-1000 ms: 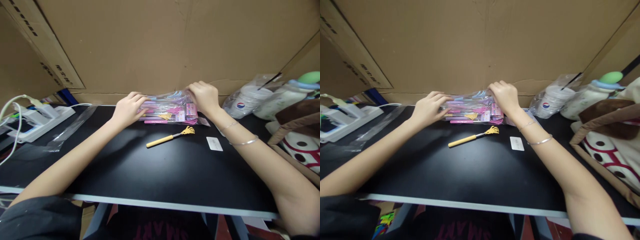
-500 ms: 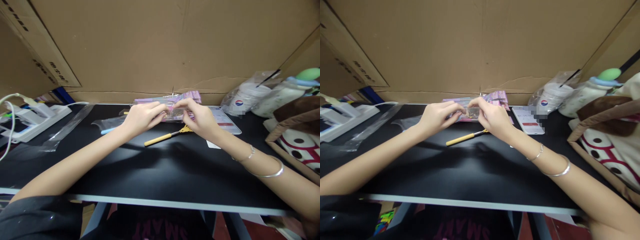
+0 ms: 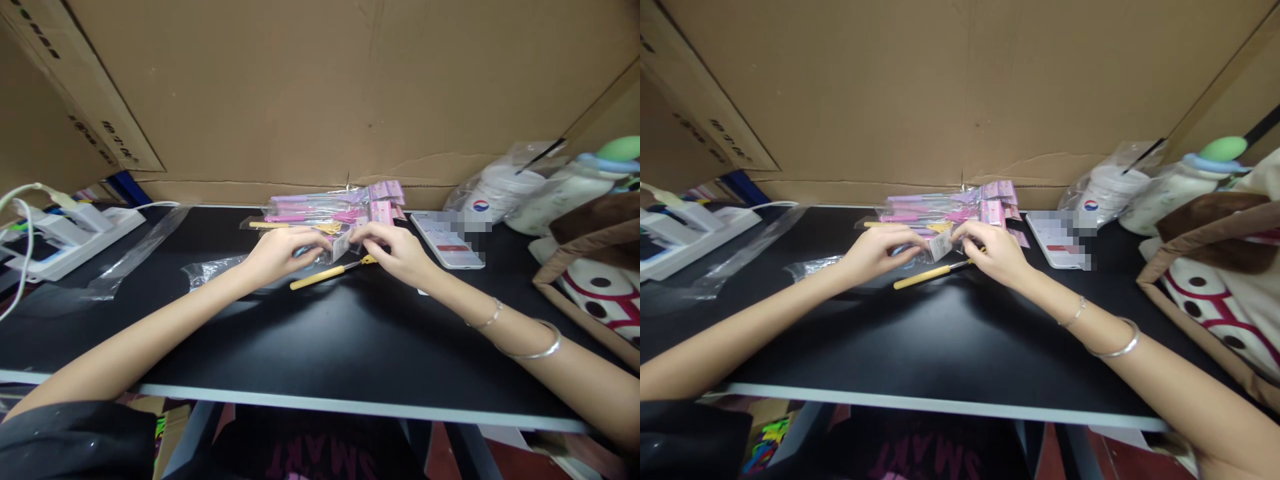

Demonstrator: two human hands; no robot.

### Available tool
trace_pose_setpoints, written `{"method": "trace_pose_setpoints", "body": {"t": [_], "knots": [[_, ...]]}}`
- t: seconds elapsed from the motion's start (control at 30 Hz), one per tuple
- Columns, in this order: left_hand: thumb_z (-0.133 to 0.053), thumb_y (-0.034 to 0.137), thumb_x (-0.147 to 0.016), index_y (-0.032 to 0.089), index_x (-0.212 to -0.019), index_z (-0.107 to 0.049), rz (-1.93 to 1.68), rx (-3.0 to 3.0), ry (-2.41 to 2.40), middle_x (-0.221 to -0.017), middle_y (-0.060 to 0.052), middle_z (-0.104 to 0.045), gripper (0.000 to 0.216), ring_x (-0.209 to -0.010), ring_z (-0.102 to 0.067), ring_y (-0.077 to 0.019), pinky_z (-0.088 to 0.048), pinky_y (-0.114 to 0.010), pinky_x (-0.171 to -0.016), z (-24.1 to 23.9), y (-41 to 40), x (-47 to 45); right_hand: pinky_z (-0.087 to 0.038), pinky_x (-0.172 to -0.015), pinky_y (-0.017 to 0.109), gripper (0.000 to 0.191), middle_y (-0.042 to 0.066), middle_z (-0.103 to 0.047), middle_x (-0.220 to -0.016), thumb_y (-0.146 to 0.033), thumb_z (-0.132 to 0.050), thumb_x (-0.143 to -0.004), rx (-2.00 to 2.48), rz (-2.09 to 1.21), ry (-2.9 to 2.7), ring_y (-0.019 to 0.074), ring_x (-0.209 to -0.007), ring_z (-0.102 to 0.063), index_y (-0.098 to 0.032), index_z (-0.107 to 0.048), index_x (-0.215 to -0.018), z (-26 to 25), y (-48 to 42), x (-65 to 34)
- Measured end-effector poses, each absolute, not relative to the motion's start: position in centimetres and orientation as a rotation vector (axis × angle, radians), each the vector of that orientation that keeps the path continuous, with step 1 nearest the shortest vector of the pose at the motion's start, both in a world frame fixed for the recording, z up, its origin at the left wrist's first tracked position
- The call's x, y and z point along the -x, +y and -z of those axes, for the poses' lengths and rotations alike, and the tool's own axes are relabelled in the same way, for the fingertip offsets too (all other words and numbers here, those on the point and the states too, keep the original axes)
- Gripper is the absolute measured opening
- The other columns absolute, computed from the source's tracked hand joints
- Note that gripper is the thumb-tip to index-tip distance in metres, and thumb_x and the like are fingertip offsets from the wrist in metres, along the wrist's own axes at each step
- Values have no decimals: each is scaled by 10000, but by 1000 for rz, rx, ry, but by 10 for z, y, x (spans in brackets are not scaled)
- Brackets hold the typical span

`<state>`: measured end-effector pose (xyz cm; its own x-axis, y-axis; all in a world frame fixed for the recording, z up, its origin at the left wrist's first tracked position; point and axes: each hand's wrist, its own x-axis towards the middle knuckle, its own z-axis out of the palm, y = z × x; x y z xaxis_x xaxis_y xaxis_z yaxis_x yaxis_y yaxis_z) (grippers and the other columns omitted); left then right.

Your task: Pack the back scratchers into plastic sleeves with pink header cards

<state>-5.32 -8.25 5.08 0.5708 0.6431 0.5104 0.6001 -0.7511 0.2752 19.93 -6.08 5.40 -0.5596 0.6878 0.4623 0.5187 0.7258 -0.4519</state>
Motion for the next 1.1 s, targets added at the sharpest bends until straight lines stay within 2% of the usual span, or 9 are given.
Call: {"method": "trace_pose_setpoints", "body": {"t": [0.1, 0.17, 0.37, 0.5, 0.6, 0.73, 0.9, 0.97, 1.1], "knots": [[-509, 297, -949, 252, -1046, -726, -959, -2700, 1148, -894, -2, -735, 241, -745, -635, -112, -413, -196, -674, -48, -83, 53, -510, -862, 358, 208, 87, -697, -1106, -298, -487, -917, 925, -334, -2274, 221, -1006, -646, -199, -625, -1037, -51, -63, -197], [-516, 302, -949, 260, -1044, -731, -972, -2709, 1168, -900, 2, -739, 239, -729, -632, -107, -399, -193, -652, -47, -83, 54, -502, -854, 354, 187, 89, -691, -1059, -332, -533, -908, 907, -336, -2247, 218, -973, -638, -198, -623, -1003, -51, -65, -194], [-539, 344, -947, 261, -1021, -739, -917, -2672, 1172, -938, 10, -753, 228, -742, -645, -103, -408, -186, -656, -44, -83, 56, -492, -766, 340, 263, 71, -669, -872, -426, -589, -891, 816, -379, -2286, 207, -840, -626, -202, -592, -753, -61, -66, -200], [-547, 369, -938, 252, -1000, -746, -944, -2612, 1209, -948, 1, -765, 240, -761, -664, -123, -420, -196, -660, -45, -80, 57, -497, -644, 322, 350, 50, -664, -782, -548, -565, -884, 979, -430, -2325, 195, -722, -625, -217, -602, -777, -78, -59, -250], [-542, 364, -935, 250, -1008, -743, -942, -2601, 1243, -954, 1, -768, 242, -784, -676, -131, -427, -200, -666, -46, -78, 55, -512, -603, 312, 349, 84, -710, -837, -585, -583, -863, 1095, -542, -2550, 196, -720, -657, -243, -653, -849, -85, -55, -290], [-550, 369, -933, 257, -1058, -721, -946, -2605, 1235, -1040, 6, -760, 239, -866, -689, -140, -429, -205, -685, -49, -75, 46, -511, -627, 343, 247, 105, -707, -837, -470, -625, -868, 1140, -149, -2384, 217, -743, -656, -228, -616, -825, -78, -67, -287], [-594, 367, -913, 258, -1103, -689, -1001, -2602, 1250, -952, 22, -763, 239, -728, -659, -115, -381, -206, -620, -54, -74, 28, -537, -666, 297, 157, 52, -703, -925, -254, -523, -924, 880, -367, -2426, 161, -732, -656, -219, -618, -1044, -61, -102, -219], [-607, 366, -903, 259, -1119, -667, -1015, -2590, 1276, -921, 31, -760, 248, -694, -642, -112, -355, -204, -589, -54, -74, 23, -551, -721, 312, 223, 57, -697, -1020, -230, -528, -914, 837, -385, -2436, 173, -808, -667, -236, -593, -1128, -57, -107, -203], [-622, 345, -887, 258, -1211, -581, -1045, -2538, 1290, -874, 40, -751, 338, -638, -613, -103, -327, -195, -563, -54, -77, 16, -471, -962, 480, 390, 121, -604, -1293, -267, -627, -856, 908, 78, -2303, 315, -1228, -530, -234, -553, -1237, -59, -97, -196]]}}
